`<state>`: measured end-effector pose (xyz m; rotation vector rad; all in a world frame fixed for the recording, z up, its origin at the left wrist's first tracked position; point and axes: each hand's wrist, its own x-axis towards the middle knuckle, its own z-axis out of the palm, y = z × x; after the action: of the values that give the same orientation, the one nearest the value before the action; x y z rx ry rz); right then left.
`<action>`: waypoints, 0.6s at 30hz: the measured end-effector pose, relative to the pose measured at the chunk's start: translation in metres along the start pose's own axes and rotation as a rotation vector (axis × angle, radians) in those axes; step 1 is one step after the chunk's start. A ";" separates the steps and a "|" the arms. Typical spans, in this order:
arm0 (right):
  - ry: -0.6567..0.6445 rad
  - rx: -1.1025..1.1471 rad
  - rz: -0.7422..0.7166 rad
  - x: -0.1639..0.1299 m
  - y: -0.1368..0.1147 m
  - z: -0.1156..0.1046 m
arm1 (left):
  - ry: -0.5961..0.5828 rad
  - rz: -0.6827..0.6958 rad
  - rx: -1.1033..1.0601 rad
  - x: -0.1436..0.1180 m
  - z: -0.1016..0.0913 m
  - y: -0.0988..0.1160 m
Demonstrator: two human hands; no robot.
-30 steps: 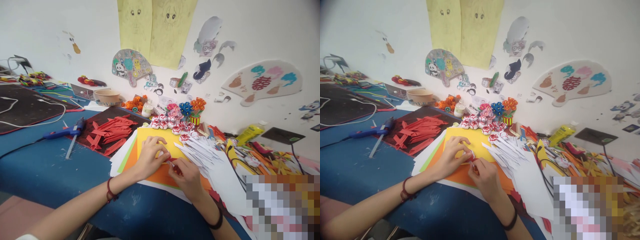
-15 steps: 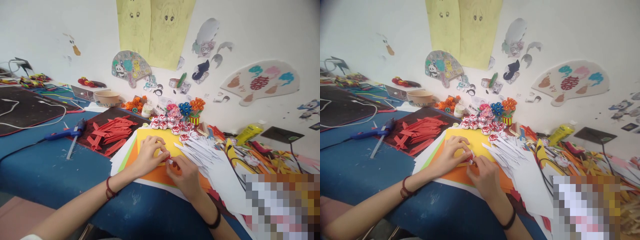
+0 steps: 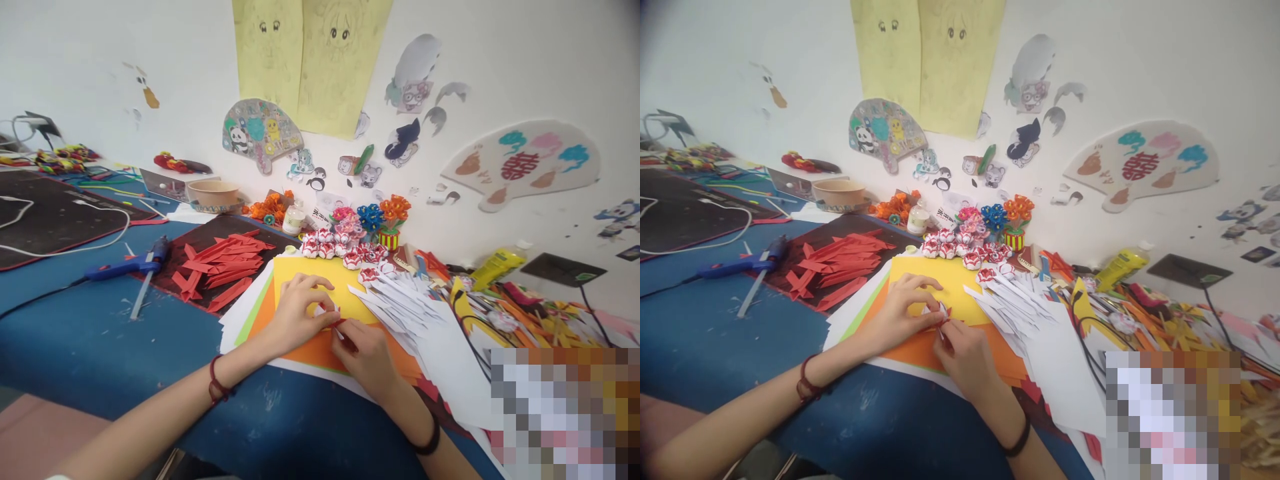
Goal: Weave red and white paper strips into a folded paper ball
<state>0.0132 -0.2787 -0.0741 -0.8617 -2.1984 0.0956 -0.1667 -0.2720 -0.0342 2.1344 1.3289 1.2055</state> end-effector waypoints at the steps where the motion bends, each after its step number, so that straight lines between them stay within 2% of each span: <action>1: 0.006 0.021 0.012 0.000 -0.001 0.000 | 0.004 -0.009 -0.005 0.000 0.000 0.000; 12: 0.031 0.061 0.016 0.004 -0.005 0.001 | 0.057 -0.097 -0.046 0.003 0.007 -0.003; 18: 0.027 0.039 -0.010 0.003 -0.005 0.002 | 0.048 -0.092 -0.250 0.001 0.011 -0.007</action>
<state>0.0079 -0.2800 -0.0719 -0.8254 -2.1689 0.1205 -0.1621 -0.2660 -0.0448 1.8619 1.2110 1.3171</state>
